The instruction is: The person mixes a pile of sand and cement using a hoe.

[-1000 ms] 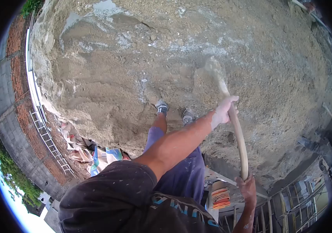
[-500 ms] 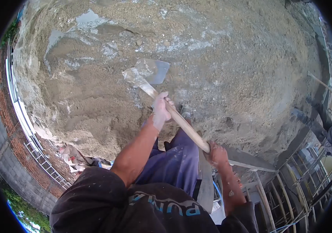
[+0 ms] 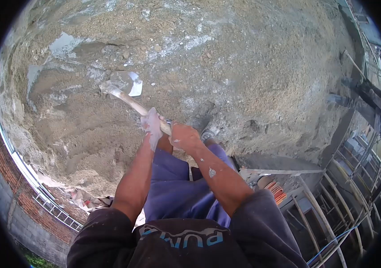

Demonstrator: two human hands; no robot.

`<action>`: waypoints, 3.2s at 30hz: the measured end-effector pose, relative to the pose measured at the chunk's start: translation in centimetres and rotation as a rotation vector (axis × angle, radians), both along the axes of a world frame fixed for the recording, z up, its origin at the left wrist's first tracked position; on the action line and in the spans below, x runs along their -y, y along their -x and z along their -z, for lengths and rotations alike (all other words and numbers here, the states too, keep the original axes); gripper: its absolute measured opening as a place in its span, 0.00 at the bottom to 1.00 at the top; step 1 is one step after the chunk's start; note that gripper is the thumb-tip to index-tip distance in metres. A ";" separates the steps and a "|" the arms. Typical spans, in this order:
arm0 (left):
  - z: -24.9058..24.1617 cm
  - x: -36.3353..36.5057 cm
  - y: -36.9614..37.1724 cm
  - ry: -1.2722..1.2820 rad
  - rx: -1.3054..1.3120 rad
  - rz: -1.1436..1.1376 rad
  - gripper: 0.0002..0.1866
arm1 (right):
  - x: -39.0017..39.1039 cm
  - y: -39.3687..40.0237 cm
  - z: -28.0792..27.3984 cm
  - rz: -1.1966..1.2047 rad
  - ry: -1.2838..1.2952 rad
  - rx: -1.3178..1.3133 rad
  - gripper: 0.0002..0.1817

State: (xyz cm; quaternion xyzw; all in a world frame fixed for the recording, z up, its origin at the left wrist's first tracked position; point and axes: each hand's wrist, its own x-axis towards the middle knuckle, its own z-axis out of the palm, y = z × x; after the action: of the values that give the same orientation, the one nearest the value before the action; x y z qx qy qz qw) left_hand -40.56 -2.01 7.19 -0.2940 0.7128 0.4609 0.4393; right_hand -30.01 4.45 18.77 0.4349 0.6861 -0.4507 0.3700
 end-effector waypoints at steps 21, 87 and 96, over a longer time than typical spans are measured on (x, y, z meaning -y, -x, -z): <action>-8.8 -15.5 -30.1 -0.352 0.664 -0.064 0.11 | -17.7 -50.3 -24.6 -0.020 -0.336 0.212 0.13; -20.6 -10.9 -37.7 -0.402 1.269 -0.041 0.17 | 0.0 -58.3 -33.2 0.314 -0.709 0.775 0.22; -7.5 3.0 9.5 -0.163 0.098 -0.453 0.10 | 0.5 -15.6 -1.6 -0.066 -0.301 -0.219 0.21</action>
State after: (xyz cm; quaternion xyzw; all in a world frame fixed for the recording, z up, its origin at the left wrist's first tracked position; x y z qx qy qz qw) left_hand -50.08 -5.05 14.65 -0.4320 0.5671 0.5886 0.3813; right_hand -14.40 3.95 20.41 0.4111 0.7958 -0.3753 0.2384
